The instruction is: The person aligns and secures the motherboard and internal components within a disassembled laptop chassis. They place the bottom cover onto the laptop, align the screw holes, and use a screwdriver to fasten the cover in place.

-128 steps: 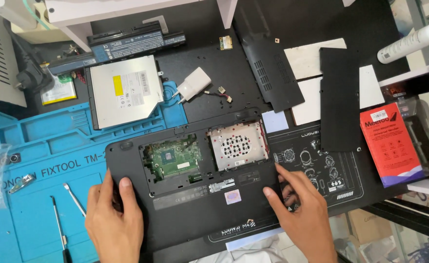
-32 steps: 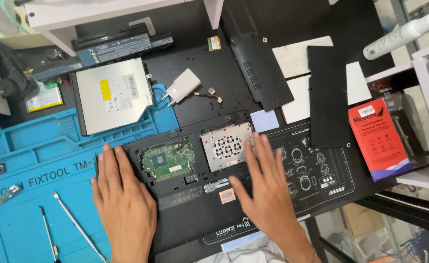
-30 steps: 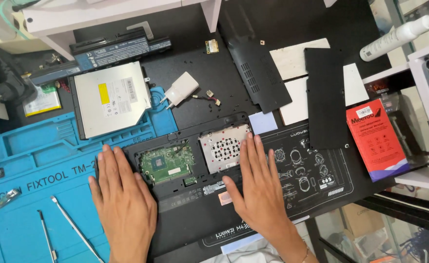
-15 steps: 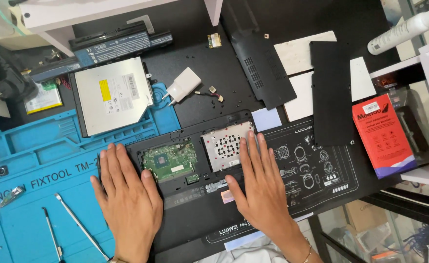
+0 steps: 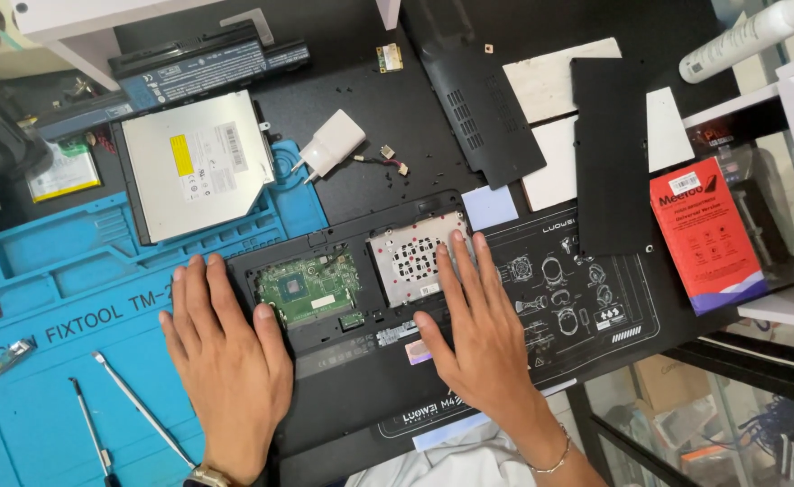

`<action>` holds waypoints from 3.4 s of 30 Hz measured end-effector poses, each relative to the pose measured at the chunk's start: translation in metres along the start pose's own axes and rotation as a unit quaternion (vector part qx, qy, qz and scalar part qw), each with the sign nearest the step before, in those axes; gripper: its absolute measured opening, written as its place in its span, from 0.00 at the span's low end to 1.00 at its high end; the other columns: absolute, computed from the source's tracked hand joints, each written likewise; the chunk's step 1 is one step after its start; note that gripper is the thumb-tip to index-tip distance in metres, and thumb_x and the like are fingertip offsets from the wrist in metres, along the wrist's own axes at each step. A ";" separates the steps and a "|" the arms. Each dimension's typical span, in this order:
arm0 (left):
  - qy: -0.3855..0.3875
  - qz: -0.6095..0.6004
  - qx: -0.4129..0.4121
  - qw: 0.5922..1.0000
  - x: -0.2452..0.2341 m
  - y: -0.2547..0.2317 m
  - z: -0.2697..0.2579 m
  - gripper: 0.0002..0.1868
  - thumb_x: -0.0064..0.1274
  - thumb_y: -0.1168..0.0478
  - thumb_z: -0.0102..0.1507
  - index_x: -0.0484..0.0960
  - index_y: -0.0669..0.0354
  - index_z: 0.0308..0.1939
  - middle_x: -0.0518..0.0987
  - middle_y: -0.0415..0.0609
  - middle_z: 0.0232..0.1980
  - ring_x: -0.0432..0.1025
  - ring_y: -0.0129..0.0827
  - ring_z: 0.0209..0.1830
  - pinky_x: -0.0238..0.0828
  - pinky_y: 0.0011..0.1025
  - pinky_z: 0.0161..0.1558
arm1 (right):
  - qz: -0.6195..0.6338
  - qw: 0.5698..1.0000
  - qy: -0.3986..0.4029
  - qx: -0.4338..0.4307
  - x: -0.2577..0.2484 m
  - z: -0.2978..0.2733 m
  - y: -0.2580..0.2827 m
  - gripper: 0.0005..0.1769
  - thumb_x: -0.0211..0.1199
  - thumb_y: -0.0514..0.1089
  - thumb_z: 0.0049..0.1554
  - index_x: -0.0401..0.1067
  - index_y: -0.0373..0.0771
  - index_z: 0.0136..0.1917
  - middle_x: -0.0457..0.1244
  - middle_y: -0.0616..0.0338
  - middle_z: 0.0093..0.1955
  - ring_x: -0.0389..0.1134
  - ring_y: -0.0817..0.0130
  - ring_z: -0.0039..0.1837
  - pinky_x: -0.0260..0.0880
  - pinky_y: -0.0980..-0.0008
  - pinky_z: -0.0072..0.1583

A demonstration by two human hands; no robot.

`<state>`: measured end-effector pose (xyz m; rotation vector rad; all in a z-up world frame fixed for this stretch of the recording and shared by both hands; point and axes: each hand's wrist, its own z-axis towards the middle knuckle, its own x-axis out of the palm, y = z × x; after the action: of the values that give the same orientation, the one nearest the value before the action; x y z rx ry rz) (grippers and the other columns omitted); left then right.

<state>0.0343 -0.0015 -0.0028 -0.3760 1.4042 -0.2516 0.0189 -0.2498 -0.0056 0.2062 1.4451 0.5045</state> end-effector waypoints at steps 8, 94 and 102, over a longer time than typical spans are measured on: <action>-0.021 -0.056 0.020 0.998 -0.010 0.003 0.001 0.33 0.46 0.59 0.70 0.58 0.70 0.77 0.58 0.66 0.79 0.52 0.60 0.80 0.45 0.56 0.77 | 0.172 0.981 -0.023 0.082 -0.007 0.008 -0.006 0.37 0.59 0.46 0.62 0.55 0.32 0.79 0.45 0.41 0.85 0.51 0.41 0.83 0.58 0.52 0.76; -0.049 -0.494 -0.219 0.840 -0.014 0.050 0.010 0.18 0.45 0.53 0.74 0.75 0.63 0.60 0.83 0.50 0.52 0.73 0.25 0.50 0.68 0.23 0.54 | 0.602 0.775 -0.006 0.191 -0.016 0.071 -0.050 0.17 0.60 0.47 0.65 0.69 0.35 0.62 0.70 0.58 0.45 0.68 0.76 0.49 0.68 0.75 0.54; -0.045 -0.528 -0.248 0.811 -0.013 0.056 0.006 0.17 0.47 0.57 0.75 0.83 0.68 0.53 0.81 0.49 0.46 0.72 0.24 0.44 0.68 0.23 0.49 | 0.562 0.805 -0.031 0.189 -0.021 0.070 -0.045 0.18 0.61 0.48 0.65 0.78 0.32 0.57 0.71 0.57 0.42 0.71 0.75 0.43 0.72 0.76 0.47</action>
<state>0.0351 0.0552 -0.0126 -1.5922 1.0126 -0.7581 0.0955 -0.2876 0.0027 1.4434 1.2207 1.1364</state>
